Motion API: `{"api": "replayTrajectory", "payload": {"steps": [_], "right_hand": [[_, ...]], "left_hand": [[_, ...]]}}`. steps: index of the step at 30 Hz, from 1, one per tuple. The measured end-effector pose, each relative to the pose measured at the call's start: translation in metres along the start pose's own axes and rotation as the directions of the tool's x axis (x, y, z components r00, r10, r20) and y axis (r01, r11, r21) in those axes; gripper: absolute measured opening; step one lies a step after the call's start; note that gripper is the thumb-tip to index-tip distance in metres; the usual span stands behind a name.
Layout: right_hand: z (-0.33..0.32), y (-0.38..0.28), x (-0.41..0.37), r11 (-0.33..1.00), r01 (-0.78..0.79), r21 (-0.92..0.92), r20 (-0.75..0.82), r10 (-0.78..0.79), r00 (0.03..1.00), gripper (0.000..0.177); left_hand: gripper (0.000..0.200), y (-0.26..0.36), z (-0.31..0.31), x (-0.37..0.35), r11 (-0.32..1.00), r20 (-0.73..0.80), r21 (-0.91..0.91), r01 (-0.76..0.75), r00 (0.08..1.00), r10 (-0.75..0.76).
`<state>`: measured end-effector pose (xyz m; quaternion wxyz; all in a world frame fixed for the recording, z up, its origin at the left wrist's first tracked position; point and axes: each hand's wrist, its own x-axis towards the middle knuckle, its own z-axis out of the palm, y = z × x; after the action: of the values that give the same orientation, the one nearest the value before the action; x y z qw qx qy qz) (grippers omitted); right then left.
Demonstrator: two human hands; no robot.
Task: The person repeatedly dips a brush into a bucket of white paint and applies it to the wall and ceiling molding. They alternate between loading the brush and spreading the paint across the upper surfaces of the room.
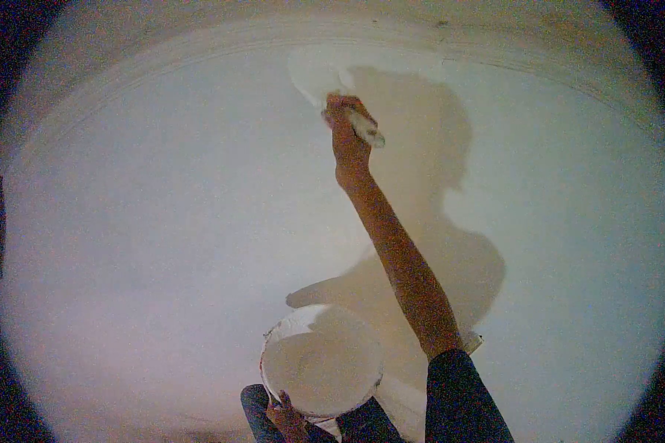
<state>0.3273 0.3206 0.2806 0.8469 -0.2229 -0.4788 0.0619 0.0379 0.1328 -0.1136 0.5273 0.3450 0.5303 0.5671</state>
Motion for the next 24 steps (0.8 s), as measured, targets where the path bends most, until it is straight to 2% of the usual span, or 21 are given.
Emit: {"api": "replayTrajectory", "payload": {"steps": [1,2,4,8,10,14,15,16,17,20,22,23,24], "right_hand": [[-0.005,0.004,-0.011,1.000,-0.013,-0.009,0.008,0.013,1.000,0.020],[-0.010,0.009,-0.022,1.000,-0.026,-0.018,0.015,0.026,1.000,0.020],[-0.021,0.016,-0.045,0.996,-0.069,-0.057,-0.001,0.069,0.998,0.021],[-0.048,0.029,-0.095,0.975,-0.200,-0.095,-0.037,0.197,0.980,0.020],[-0.067,0.029,-0.122,0.958,-0.257,-0.130,-0.074,0.249,0.966,0.019],[-0.107,0.036,-0.176,0.923,-0.359,-0.142,-0.151,0.338,0.929,0.017],[-0.110,0.038,-0.183,0.923,-0.361,-0.135,-0.154,0.340,0.928,0.017],[-0.113,0.040,-0.187,0.899,-0.414,-0.142,-0.185,0.387,0.903,0.017],[-0.114,0.041,-0.190,0.872,-0.467,-0.149,-0.217,0.432,0.876,0.018],[-0.105,0.047,-0.171,0.906,-0.387,-0.168,-0.149,0.365,0.919,0.018],[-0.092,0.049,-0.151,0.900,-0.390,-0.192,-0.172,0.361,0.917,0.017],[-0.086,0.049,-0.141,0.897,-0.386,-0.214,-0.190,0.350,0.917,0.015],[-0.082,0.051,-0.132,0.893,-0.393,-0.220,-0.195,0.354,0.915,0.015]], "left_hand": [[0.039,0.011,0.003,-0.003,0.983,-0.029,0.178,0.047,0.999,-0.043],[0.039,0.015,0.006,-0.005,0.982,-0.029,0.180,0.049,0.999,-0.045],[0.036,0.019,0.009,-0.008,0.997,-0.052,0.070,-0.035,0.998,0.038],[0.034,0.011,0.008,-0.004,0.978,-0.057,0.172,-0.121,0.990,0.132],[0.031,0.014,0.009,-0.007,0.988,-0.088,0.151,-0.026,0.995,0.039],[0.031,0.020,0.013,-0.010,0.995,-0.065,0.092,-0.044,0.997,0.050],[0.032,0.030,0.014,-0.015,0.987,-0.067,0.152,0.056,0.997,-0.046],[0.033,0.036,0.015,-0.017,0.966,-0.073,0.208,0.156,0.987,-0.144],[0.033,0.032,0.016,-0.015,0.965,-0.073,0.210,0.156,0.987,-0.143],[0.037,0.011,0.017,-0.010,0.988,-0.133,0.120,0.101,0.987,-0.085],[0.039,0.001,0.016,-0.009,0.995,-0.179,0.063,0.073,0.982,-0.060],[0.039,0.008,0.017,-0.011,0.995,-0.178,0.066,0.076,0.982,-0.063],[0.051,0.015,0.018,-0.012,0.993,-0.102,0.011,0.118,0.988,-0.116]]}}
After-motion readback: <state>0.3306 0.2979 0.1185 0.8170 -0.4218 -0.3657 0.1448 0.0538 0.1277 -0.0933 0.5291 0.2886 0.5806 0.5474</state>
